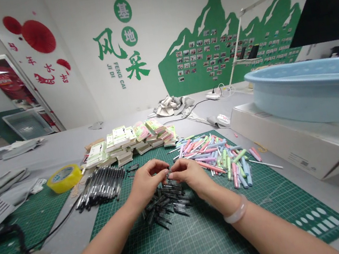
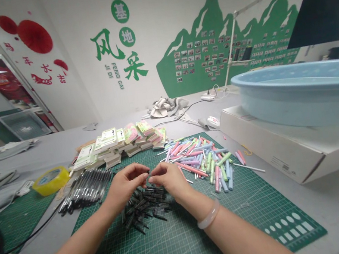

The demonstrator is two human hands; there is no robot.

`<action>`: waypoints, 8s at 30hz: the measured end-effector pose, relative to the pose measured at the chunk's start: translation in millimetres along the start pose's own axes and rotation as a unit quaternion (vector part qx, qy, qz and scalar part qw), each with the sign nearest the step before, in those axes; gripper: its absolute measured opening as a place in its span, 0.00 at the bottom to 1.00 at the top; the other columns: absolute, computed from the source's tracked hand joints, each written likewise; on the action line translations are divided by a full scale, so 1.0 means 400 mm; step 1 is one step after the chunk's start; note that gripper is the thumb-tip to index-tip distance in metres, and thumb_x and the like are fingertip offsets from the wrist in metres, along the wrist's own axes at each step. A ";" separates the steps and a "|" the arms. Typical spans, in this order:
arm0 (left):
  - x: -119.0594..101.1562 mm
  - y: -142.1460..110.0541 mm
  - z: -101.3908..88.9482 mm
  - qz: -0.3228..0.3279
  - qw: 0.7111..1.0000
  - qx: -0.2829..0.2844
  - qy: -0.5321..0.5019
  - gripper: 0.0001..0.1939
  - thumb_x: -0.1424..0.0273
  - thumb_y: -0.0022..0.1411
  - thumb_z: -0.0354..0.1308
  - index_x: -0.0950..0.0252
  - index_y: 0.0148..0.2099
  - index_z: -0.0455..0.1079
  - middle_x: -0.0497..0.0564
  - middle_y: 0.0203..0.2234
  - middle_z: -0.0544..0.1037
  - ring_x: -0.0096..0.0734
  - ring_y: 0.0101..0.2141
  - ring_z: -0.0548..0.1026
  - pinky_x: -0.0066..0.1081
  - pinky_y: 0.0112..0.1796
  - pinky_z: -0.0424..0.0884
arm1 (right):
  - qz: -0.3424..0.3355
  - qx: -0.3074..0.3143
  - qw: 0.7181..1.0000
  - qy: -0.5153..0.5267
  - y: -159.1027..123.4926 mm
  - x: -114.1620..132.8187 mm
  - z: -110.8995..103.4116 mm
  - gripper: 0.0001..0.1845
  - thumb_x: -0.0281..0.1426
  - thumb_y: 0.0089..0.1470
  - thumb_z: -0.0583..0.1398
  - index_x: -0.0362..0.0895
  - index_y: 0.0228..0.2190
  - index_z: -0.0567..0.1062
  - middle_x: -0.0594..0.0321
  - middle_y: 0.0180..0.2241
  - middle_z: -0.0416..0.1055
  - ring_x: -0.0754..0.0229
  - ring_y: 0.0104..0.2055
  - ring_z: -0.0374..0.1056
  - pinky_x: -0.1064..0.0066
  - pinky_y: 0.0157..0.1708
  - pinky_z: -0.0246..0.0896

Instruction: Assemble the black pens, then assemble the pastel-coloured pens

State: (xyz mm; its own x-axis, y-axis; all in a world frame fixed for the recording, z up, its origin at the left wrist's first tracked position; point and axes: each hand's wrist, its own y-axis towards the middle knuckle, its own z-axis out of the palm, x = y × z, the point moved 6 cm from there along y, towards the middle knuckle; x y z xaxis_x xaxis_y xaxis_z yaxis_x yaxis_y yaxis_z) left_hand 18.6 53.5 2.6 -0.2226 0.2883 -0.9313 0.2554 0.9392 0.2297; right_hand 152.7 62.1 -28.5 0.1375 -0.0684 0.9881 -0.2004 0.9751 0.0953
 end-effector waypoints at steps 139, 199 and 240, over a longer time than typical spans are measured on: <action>-0.017 -0.061 -0.039 -0.007 0.866 0.370 0.336 0.18 0.76 0.48 0.59 0.54 0.41 0.76 0.43 0.25 0.76 0.26 0.26 0.71 0.23 0.27 0.62 | 0.001 -0.046 0.998 -0.042 0.015 -0.002 -0.033 0.12 0.34 0.40 0.62 0.41 0.29 0.74 0.66 0.22 0.67 0.65 0.23 0.61 0.72 0.24 0.55; -0.003 0.014 -0.052 -0.036 0.996 0.075 -0.013 0.09 0.71 0.51 0.60 0.67 0.37 0.71 0.49 0.29 0.75 0.26 0.29 0.72 0.28 0.31 0.70 | 0.070 0.093 0.988 0.102 -0.016 -0.026 0.040 0.14 0.31 0.37 0.67 0.41 0.30 0.75 0.64 0.26 0.71 0.66 0.27 0.67 0.72 0.30 0.62; -0.009 0.001 -0.027 -0.038 0.995 0.042 -0.076 0.11 0.70 0.51 0.62 0.67 0.37 0.69 0.46 0.26 0.74 0.25 0.24 0.73 0.29 0.28 0.73 | 0.062 0.102 0.974 0.191 -0.026 -0.015 0.053 0.15 0.30 0.34 0.70 0.41 0.27 0.73 0.65 0.26 0.72 0.65 0.28 0.69 0.71 0.33 0.63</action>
State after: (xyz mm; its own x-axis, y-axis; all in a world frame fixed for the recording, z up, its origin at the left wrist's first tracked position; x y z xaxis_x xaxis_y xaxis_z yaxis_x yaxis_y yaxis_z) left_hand 9.3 54.9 9.0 -0.1008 0.1785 -0.9788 0.3221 0.9366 0.1377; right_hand 133.5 47.7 -32.9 0.4425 0.1697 0.8805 -0.4223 0.9057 0.0377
